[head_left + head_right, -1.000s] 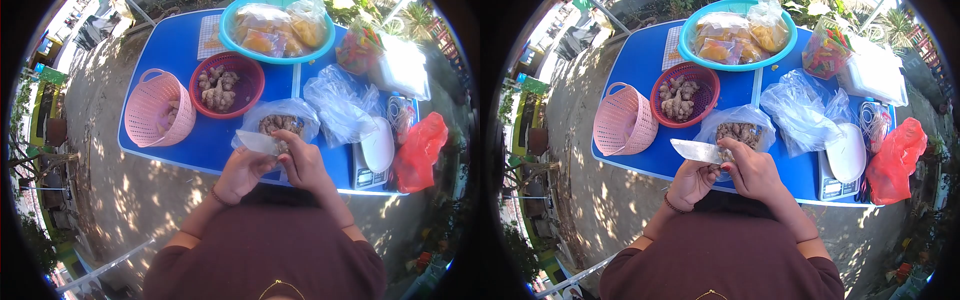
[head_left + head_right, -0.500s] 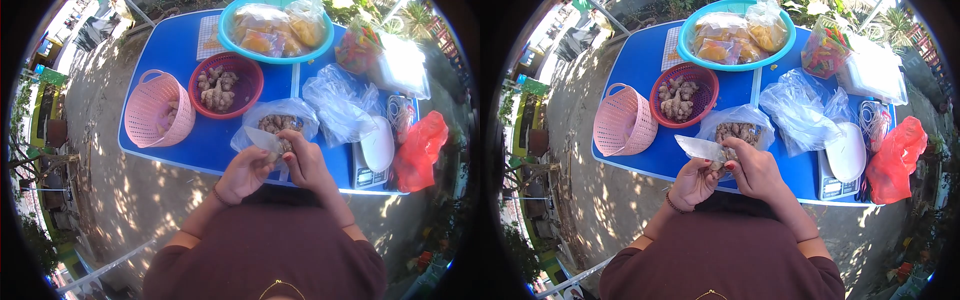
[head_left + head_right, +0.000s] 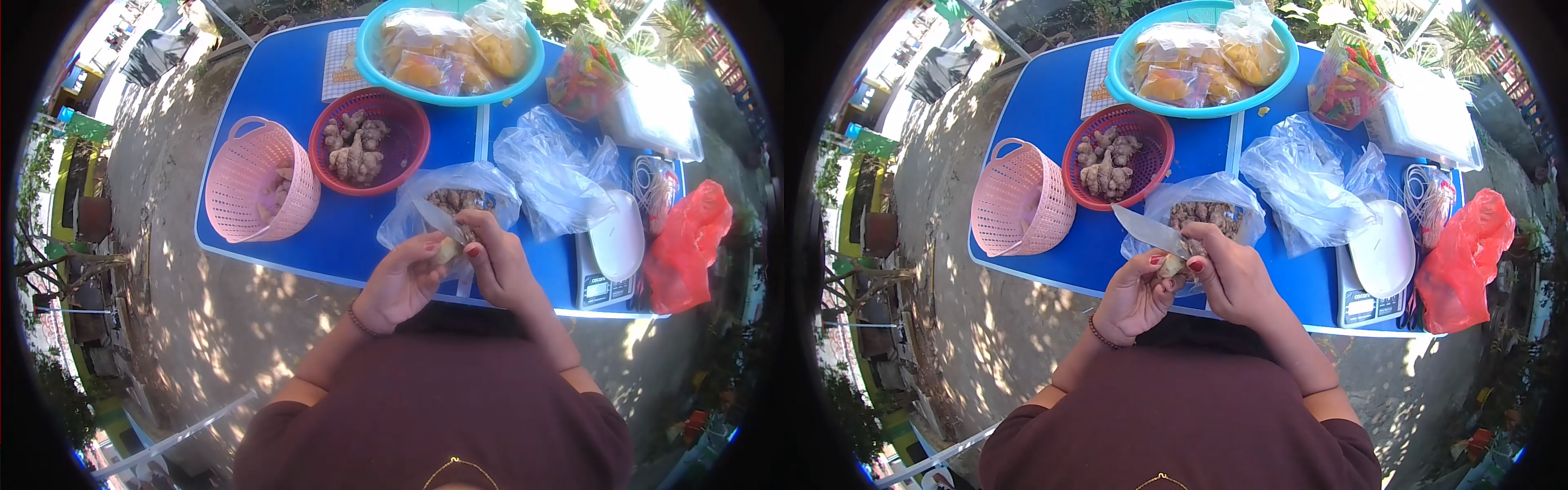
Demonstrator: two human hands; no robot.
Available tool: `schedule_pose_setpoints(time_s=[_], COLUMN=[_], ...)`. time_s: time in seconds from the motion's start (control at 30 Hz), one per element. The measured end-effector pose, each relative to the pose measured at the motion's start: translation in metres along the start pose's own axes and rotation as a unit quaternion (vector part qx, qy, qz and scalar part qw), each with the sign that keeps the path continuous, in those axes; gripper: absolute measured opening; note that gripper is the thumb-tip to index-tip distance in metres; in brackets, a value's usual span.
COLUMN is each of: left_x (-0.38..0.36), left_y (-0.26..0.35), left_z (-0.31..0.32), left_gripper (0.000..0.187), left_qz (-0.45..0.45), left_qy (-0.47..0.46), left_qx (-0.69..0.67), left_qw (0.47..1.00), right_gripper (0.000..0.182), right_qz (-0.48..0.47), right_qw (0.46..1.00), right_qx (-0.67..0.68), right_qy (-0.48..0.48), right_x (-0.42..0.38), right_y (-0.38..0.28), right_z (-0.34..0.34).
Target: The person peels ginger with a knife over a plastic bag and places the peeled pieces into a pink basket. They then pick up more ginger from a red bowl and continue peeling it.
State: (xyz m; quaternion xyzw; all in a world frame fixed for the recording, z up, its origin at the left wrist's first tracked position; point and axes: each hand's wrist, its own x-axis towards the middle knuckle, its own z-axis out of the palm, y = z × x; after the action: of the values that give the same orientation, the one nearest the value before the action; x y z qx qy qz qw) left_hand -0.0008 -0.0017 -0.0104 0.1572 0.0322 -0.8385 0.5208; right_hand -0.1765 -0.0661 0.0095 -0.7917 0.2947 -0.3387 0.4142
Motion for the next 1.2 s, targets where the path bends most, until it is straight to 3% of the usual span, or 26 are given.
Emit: schedule_pose_setpoints(time_s=[0.07, 0.17, 0.33, 0.57, 0.67, 0.77, 0.87, 0.97, 1.07, 1.2], left_x=[0.001, -0.001, 0.000, -0.001, -0.002, -0.004, -0.006, -0.005, -0.005, -0.004], left_y=[0.001, 0.002, 0.001, 0.002, 0.000, -0.002, -0.005, -0.006, -0.004, -0.004], left_z=[0.013, 0.013, 0.014, 0.003, 0.007, 0.008, 0.009, 0.012, 0.005, 0.002], left_gripper=[0.035, 0.038, 0.041, 0.046, 0.036, 0.033, 0.032, 0.029, 0.025, 0.025], left_qz=[-0.001, 0.082, 0.199, 0.251, 0.256, 0.227, 0.236, 0.243, 0.216, 0.199], left_qy=[-0.036, -0.011, 0.060, 0.033, 0.044, 0.064, 0.065, 0.069, 0.016, 0.017], left_qx=[-0.010, 0.040, 0.223, 0.345, 0.343, 0.317, 0.321, 0.283, 0.246, 0.219], left_qw=[0.999, 0.996, 0.952, 0.904, 0.903, 0.919, 0.915, 0.925, 0.945, 0.955], right_gripper=[0.040, 0.048, 0.051, 0.051, 0.051, 0.053, 0.056, 0.059, 0.059, 0.055], right_qz=[0.106, 0.217, 0.228, 0.104, 0.062, 0.096, -0.005, -0.036, -0.049, -0.010], right_qw=[0.980, 0.947, 0.956, 0.976, 0.986, 0.981, 0.998, 0.994, 0.981, 0.999], right_qx=[0.164, 0.233, 0.159, 0.171, 0.119, 0.133, -0.016, -0.097, -0.188, -0.044], right_qy=[-0.033, -0.028, -0.095, -0.089, -0.095, -0.103, -0.056, -0.026, -0.010, -0.025], right_x=[-0.003, 0.003, -0.002, -0.004, -0.001, 0.000, -0.002, -0.004, -0.005, -0.002], right_y=[0.001, -0.013, 0.004, -0.015, -0.020, -0.023, -0.017, -0.011, -0.008, -0.008], right_z=[-0.001, -0.005, -0.008, -0.013, -0.015, -0.018, -0.011, -0.005, -0.002, -0.005])
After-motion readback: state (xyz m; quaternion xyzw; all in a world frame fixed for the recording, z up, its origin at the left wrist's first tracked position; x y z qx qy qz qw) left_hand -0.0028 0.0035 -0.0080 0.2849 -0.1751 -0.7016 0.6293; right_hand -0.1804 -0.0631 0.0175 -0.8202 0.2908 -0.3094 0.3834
